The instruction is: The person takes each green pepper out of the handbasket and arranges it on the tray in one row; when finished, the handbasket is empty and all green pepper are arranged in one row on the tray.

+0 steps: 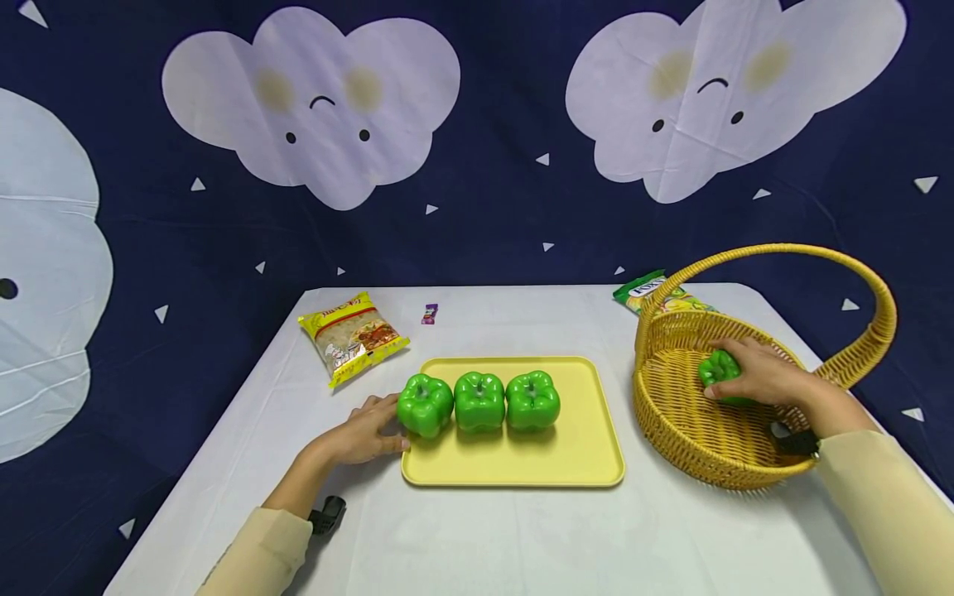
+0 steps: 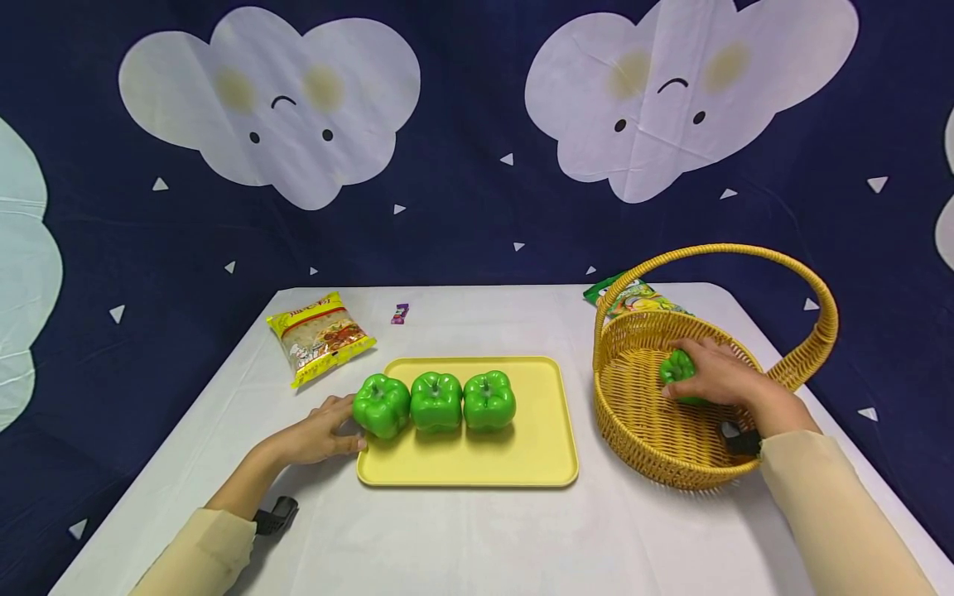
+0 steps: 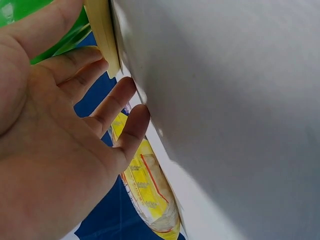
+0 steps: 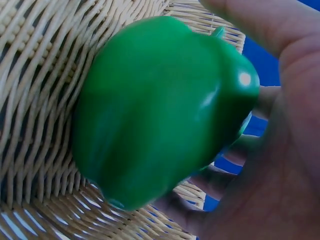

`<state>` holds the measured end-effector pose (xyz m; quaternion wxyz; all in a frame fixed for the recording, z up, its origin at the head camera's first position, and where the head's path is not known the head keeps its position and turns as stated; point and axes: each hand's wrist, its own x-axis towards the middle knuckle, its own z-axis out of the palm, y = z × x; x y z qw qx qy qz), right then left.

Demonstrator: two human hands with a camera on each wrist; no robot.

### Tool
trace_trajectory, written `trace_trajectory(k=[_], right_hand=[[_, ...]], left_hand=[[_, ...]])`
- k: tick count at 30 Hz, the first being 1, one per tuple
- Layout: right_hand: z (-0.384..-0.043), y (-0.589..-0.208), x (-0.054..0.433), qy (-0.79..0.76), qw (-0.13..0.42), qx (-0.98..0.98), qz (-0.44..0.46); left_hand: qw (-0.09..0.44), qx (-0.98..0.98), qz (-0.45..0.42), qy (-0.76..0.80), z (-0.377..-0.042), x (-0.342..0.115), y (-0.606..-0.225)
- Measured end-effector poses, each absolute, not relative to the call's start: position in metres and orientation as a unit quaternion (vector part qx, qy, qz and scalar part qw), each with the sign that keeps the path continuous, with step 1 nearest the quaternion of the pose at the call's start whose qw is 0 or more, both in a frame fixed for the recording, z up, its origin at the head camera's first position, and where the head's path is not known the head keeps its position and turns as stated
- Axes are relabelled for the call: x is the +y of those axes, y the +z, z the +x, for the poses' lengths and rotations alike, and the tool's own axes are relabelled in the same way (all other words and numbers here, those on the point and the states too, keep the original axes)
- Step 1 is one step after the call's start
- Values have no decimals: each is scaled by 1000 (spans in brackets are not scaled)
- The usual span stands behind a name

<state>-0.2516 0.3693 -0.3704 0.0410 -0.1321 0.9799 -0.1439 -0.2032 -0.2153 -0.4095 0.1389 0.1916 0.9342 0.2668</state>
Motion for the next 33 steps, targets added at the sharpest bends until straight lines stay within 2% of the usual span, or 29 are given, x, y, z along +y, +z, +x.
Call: trace_trajectory(k=[25,33], right_hand=[[-251,-373,367,-192,50,966,-166],[-250,-370,366,-211,38,962,-167]], left_hand=[[129,934,205,262,-203,-216,-409],[127,933,207,265,-203,-216,-410]])
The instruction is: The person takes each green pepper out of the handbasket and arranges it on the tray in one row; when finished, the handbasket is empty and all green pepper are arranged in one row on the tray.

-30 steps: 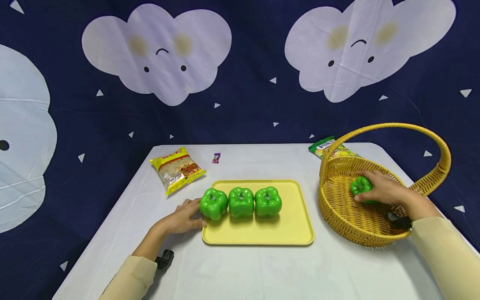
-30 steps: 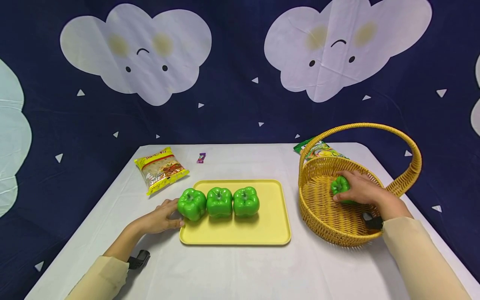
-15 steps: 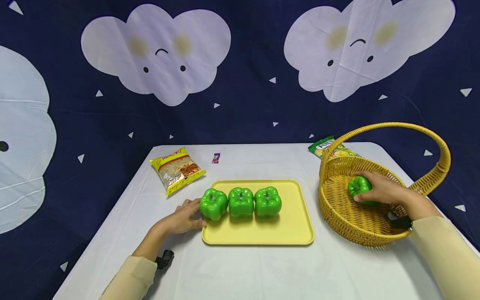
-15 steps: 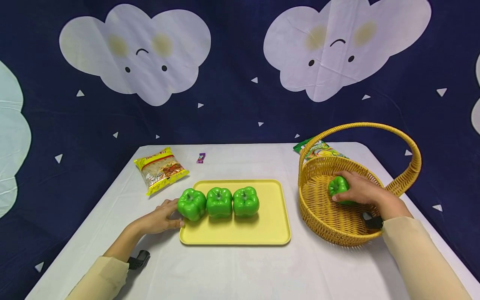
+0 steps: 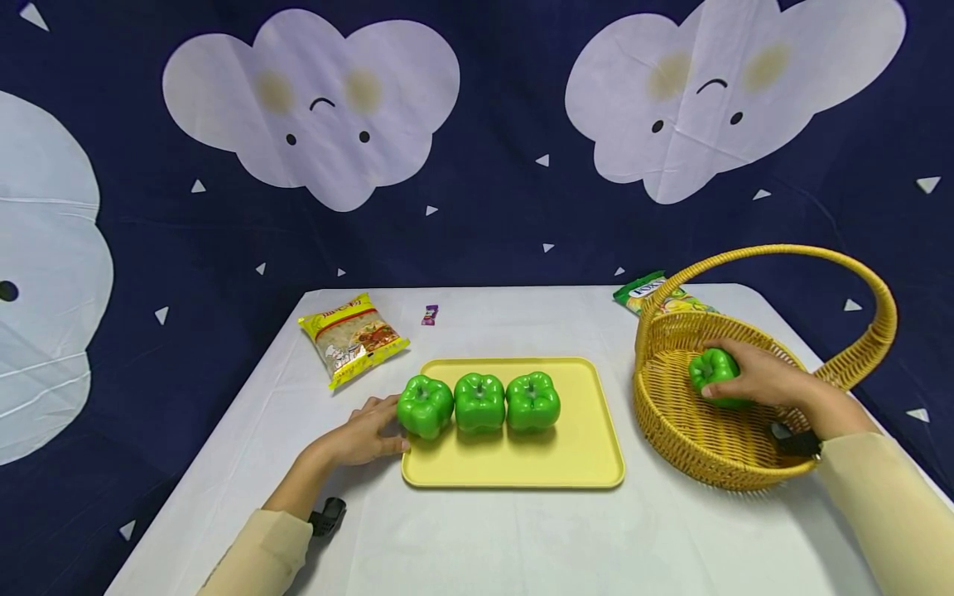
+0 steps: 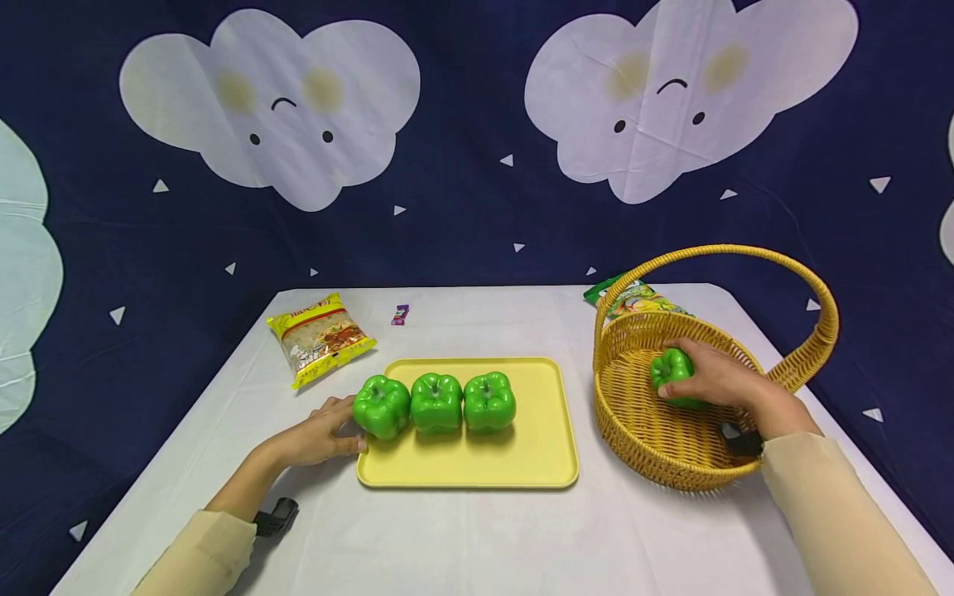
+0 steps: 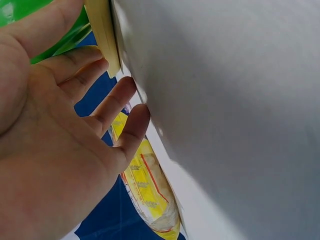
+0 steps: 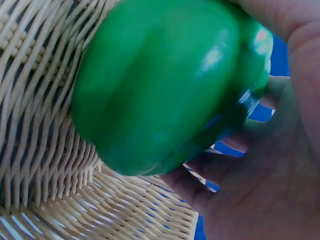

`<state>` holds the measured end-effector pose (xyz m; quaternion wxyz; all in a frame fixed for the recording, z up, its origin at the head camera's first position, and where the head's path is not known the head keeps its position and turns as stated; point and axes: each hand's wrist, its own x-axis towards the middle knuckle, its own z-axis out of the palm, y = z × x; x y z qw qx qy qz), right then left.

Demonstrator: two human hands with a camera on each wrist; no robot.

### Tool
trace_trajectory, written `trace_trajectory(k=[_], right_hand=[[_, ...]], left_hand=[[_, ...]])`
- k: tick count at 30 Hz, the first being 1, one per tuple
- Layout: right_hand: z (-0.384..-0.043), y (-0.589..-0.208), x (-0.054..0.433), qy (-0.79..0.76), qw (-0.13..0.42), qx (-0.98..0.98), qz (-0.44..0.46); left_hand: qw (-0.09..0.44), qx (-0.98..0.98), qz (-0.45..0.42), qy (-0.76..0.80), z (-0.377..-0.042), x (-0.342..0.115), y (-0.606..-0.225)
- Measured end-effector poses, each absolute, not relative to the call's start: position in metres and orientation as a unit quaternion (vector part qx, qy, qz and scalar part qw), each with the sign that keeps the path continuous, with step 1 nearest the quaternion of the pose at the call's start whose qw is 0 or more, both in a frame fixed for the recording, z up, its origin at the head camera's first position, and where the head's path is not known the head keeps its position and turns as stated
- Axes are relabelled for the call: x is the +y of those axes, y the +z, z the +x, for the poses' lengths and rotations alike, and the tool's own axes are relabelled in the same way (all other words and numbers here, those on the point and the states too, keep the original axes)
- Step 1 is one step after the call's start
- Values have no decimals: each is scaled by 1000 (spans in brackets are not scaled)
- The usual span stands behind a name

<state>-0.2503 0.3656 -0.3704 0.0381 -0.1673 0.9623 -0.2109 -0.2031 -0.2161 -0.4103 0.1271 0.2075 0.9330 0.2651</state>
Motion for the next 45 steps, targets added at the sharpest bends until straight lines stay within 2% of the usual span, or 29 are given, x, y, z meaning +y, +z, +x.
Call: trace_trajectory(k=[18,28,45], right_hand=[[-248,-356,361,-231,11,960,-159],[-236,-341,353,-216,-9,965,-150],[-210,-322,330,-244,-77,949,-183]], left_hand=[[134,934,197,266,-205,-216,-411],[141,934,185,270,-205,-216,-411],[137,933,188,273,-205,-216,-412]])
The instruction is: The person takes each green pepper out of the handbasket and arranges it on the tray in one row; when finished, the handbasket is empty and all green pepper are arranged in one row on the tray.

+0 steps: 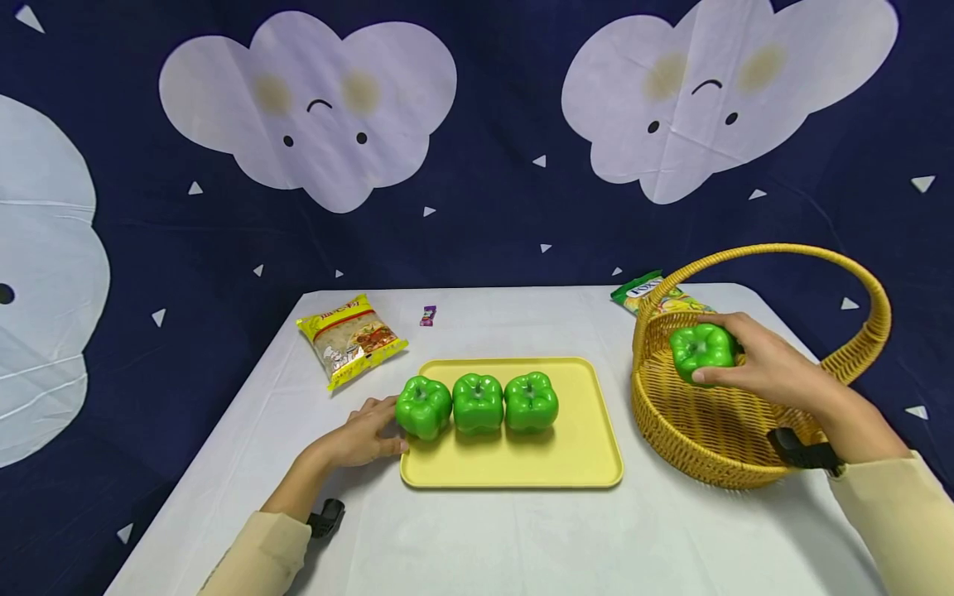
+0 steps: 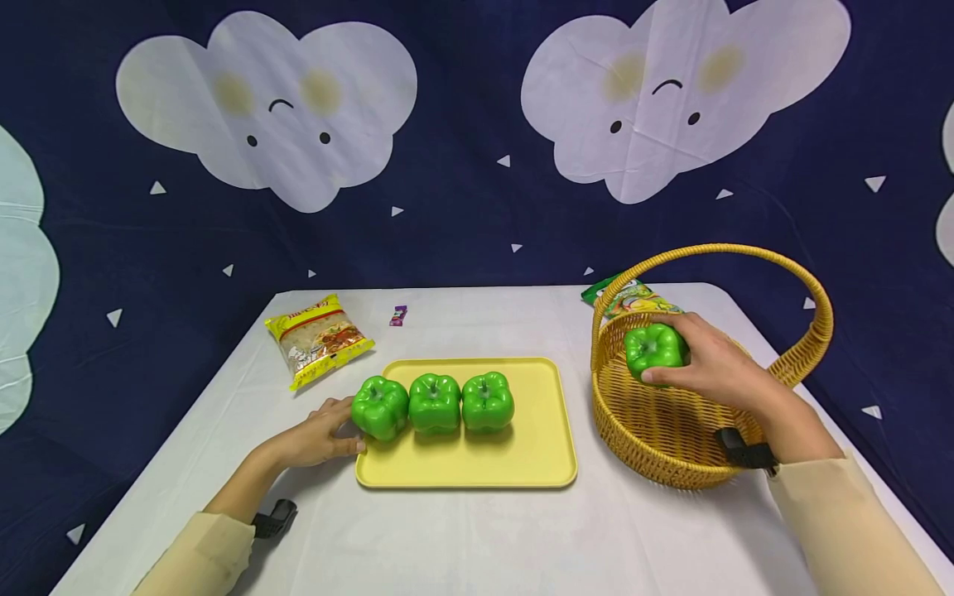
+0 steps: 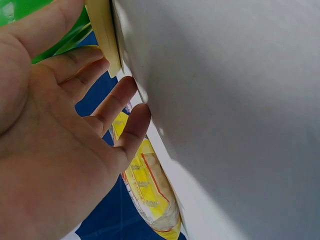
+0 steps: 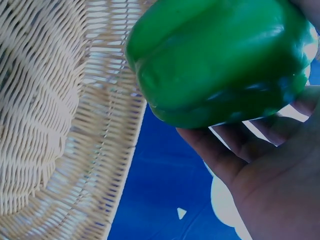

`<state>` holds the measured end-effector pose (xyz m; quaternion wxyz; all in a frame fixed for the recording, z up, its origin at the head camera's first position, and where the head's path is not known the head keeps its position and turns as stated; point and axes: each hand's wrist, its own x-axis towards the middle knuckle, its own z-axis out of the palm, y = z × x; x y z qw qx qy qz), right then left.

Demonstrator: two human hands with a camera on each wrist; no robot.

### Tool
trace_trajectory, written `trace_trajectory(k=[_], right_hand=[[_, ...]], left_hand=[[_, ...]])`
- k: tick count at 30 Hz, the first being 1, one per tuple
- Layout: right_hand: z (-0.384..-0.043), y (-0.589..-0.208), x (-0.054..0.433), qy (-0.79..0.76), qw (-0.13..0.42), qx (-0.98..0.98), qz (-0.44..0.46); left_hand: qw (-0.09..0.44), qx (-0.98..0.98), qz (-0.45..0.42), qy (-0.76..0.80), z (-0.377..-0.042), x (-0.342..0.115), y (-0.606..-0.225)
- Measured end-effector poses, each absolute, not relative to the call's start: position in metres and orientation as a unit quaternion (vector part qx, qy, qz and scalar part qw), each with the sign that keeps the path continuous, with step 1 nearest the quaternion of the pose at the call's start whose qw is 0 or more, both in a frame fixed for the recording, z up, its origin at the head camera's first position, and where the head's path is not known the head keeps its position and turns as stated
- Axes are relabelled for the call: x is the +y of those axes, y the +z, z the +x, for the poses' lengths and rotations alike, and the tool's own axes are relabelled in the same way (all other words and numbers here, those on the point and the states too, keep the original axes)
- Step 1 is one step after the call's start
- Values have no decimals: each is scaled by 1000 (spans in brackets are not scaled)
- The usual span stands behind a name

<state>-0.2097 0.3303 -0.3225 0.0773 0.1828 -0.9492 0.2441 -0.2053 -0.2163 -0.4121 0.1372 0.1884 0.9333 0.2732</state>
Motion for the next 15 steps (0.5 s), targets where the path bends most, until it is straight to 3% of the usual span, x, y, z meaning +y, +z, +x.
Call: trace_trajectory(k=[10,15], right_hand=[[-194,-314,315,253,95,-944,188],[-189,-313,304,256,131,-936,202]], left_hand=[[139,933,186,273,-205,-216,-412],[139,933,187,274,-205,-216,-412]])
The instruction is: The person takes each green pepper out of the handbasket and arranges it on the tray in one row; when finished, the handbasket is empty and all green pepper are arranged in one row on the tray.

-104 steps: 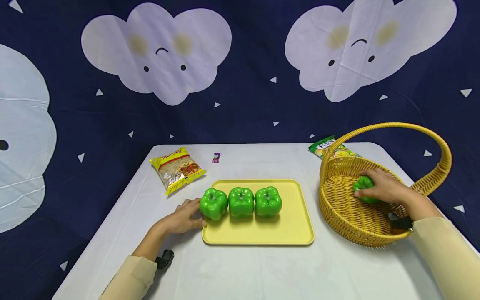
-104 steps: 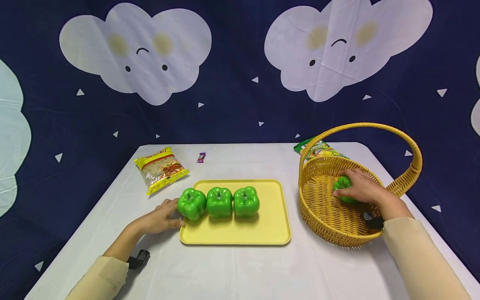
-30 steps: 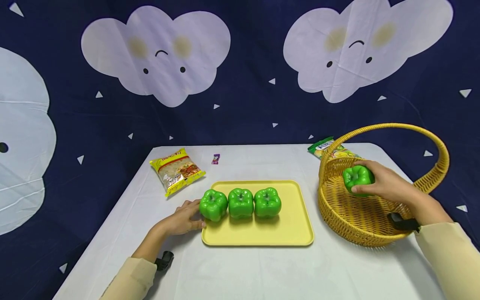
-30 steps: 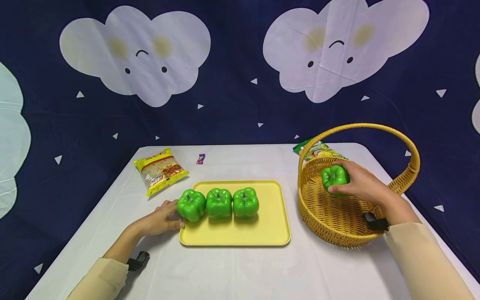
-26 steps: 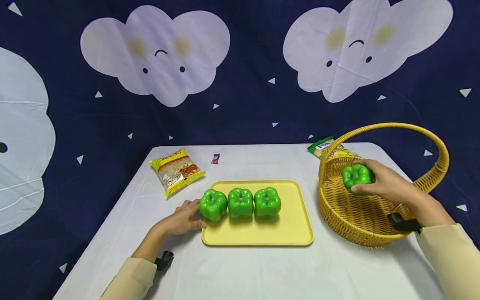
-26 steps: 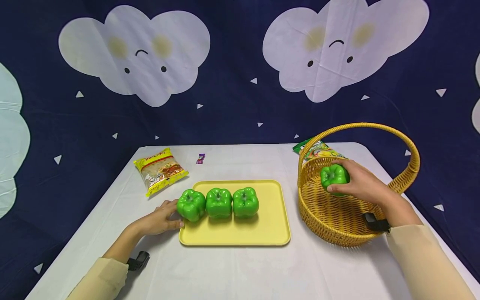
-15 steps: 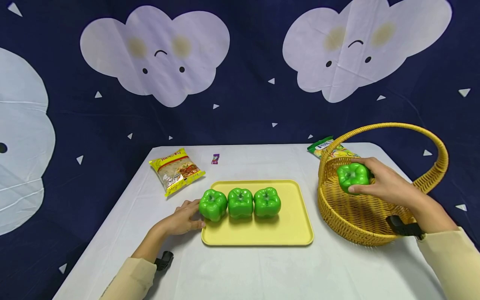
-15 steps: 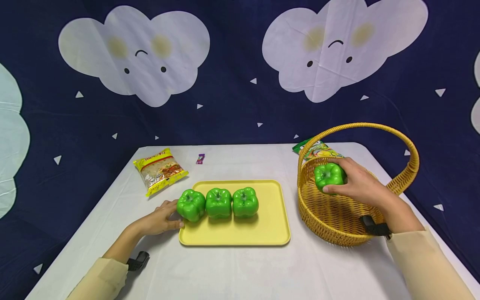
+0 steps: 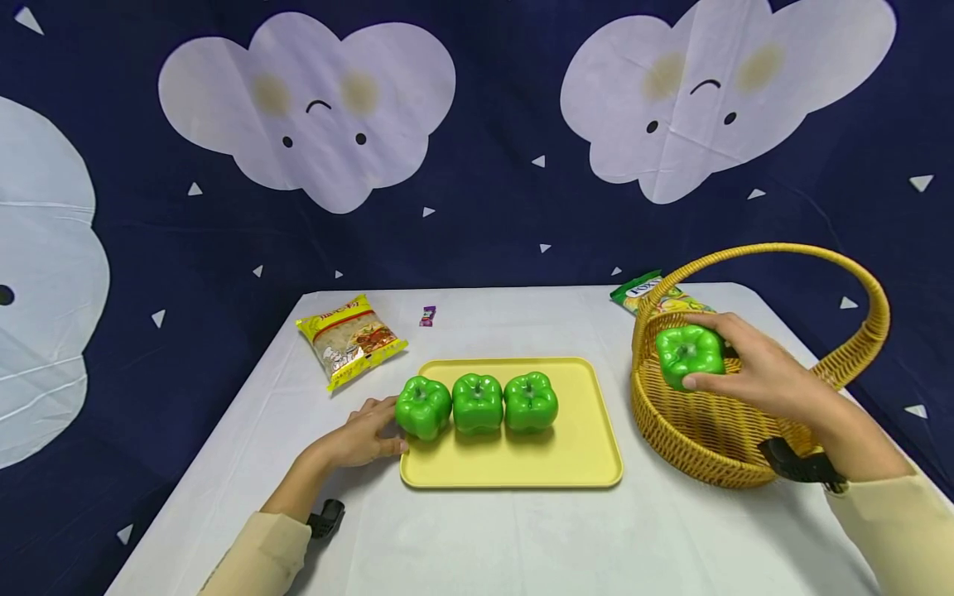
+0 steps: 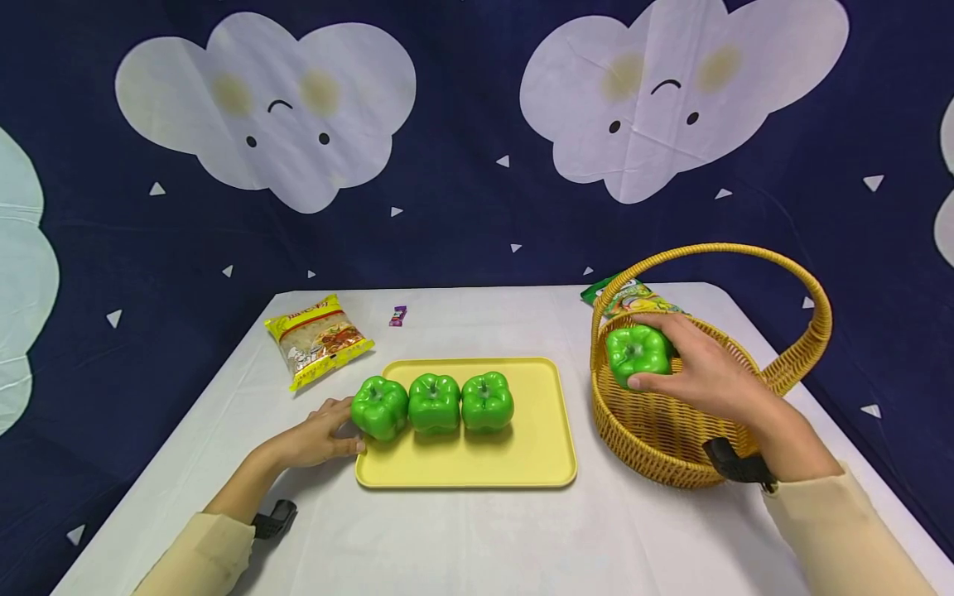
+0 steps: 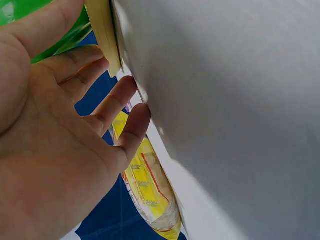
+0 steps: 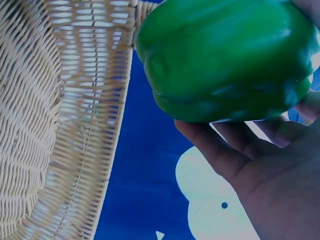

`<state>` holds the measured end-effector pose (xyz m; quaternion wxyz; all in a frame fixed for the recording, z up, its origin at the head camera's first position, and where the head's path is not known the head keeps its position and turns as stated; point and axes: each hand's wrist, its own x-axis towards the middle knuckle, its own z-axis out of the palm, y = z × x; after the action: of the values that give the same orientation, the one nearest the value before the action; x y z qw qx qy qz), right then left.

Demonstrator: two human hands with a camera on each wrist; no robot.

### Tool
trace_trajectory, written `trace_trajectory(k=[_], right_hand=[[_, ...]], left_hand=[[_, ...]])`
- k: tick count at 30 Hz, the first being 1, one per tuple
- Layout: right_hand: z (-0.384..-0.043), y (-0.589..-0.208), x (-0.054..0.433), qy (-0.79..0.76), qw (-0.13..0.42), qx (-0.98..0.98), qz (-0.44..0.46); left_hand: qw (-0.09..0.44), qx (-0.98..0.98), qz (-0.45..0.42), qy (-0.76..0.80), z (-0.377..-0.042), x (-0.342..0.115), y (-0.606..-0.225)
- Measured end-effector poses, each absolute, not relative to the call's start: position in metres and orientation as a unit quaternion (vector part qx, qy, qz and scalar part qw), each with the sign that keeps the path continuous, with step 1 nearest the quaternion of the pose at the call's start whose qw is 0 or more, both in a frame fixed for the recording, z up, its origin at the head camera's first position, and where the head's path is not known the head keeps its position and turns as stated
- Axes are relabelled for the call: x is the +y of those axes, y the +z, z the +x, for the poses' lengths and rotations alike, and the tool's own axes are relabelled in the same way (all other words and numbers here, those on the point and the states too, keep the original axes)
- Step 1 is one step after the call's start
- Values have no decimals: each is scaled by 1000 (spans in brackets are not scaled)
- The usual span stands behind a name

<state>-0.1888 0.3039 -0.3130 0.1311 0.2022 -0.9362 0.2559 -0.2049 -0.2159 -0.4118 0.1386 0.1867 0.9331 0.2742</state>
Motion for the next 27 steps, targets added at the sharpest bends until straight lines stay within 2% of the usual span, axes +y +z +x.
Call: trace_trajectory(k=[11,27], right_hand=[[-178,-315,286,276,153,-918,238],[-178,-330,256,309,140,-897,285]], left_hand=[[139,932,190,274,-206,-216,-413],[143,933,186,274,-206,-216,-412]])
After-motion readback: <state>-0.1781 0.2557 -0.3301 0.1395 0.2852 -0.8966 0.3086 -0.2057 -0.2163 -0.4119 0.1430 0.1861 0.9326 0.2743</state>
